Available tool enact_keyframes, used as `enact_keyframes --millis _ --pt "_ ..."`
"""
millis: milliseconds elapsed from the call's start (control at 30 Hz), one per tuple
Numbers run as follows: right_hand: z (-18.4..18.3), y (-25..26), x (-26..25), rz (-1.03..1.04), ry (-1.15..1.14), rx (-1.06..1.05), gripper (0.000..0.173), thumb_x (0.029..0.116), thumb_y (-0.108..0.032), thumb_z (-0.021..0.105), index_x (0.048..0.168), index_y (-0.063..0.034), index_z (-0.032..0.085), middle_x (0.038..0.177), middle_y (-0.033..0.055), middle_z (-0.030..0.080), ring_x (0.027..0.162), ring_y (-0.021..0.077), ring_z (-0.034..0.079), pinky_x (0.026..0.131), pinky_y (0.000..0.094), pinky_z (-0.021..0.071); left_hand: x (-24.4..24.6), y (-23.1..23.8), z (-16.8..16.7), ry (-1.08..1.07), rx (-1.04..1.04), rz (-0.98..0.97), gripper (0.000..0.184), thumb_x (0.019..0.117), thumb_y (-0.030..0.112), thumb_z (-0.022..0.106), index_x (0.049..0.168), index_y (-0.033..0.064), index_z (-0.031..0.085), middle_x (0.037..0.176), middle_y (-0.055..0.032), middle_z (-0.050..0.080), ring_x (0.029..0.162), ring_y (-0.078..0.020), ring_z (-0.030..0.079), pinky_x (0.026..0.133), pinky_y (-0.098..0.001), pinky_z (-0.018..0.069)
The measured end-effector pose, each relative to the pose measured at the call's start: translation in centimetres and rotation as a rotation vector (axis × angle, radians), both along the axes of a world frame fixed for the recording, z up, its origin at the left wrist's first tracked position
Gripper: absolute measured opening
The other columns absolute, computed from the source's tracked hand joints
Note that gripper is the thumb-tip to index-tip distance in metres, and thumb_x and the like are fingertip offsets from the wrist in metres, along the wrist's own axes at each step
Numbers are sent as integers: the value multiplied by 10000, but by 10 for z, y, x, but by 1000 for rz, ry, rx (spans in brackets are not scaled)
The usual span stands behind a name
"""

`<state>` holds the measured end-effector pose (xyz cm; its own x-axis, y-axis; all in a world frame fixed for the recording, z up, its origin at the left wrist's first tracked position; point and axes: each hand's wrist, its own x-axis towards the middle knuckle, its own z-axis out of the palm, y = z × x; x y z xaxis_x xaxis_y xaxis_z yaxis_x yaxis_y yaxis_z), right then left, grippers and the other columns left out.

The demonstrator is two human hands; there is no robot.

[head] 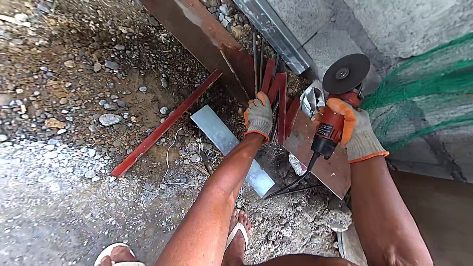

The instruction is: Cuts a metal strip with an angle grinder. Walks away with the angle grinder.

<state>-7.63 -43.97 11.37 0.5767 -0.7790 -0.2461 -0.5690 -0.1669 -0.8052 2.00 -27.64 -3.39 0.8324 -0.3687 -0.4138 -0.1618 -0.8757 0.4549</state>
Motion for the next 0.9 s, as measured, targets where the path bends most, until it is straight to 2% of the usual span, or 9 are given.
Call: enact_keyframes --millis 67,233,367,533,600,667,733,800,900 --pt "-3 -2 8 9 11 -27 483 747 -462 861 1082 -160 687 889 -13 712 790 107 699 669 326 603 4 2 3 46 -25 -46 1136 744 201 858 1648 87 179 1431 -343 485 1253 -528 547 905 -655 535" --pt "1 18 26 22 -23 4 457 735 -423 873 1060 -157 692 868 -11 717 774 115 706 657 333 608 6 41 21 56 -177 -248 1194 765 698 764 1644 95 226 1558 -298 410 1275 -516 549 945 -698 500" --pt "2 30 34 107 16 -16 569 711 -544 869 1114 -186 685 919 -21 707 813 107 689 679 350 594 -37 55 19 51 -386 -309 886 863 622 722 1592 232 405 1687 -141 288 1539 -443 255 1123 -695 383" --pt "0 51 42 133 -41 64 507 721 -441 885 1091 -142 710 902 23 743 806 162 727 697 377 626 -46 157 6 -238 -493 63 576 993 548 585 1483 245 561 1597 -48 465 1440 -244 481 1156 -510 445" --pt "-1 57 42 162 -31 62 531 724 -445 884 1125 -148 703 927 24 746 818 162 728 705 379 625 -30 233 4 -337 -257 182 688 999 559 556 1580 214 423 1650 -112 373 1494 -329 399 1178 -592 384" --pt "-6 62 47 180 -17 47 571 732 -447 887 1180 -152 691 969 10 739 859 135 713 742 355 610 -20 303 -10 -329 -23 245 820 944 497 666 1602 123 351 1623 -231 360 1452 -481 391 1102 -722 371" --pt "-8 74 53 210 -15 49 587 720 -467 883 1174 -152 686 952 4 741 840 122 718 732 333 615 -13 346 -36 -311 130 192 752 895 467 752 1493 79 513 1466 -250 537 1317 -485 526 1061 -707 412" --pt "-9 86 59 235 17 35 626 715 -482 883 1204 -150 676 990 12 738 878 126 714 755 347 609 -10 364 -52 -325 202 100 566 935 424 718 1406 127 619 1324 -178 661 1238 -411 606 1070 -648 430" --pt "-13 101 69 270 58 -18 587 760 -451 863 1211 -127 673 1036 38 721 924 141 690 801 381 588 -11 364 -40 -293 173 181 494 937 401 714 1354 148 632 1266 -180 675 1159 -425 638 970 -658 492"
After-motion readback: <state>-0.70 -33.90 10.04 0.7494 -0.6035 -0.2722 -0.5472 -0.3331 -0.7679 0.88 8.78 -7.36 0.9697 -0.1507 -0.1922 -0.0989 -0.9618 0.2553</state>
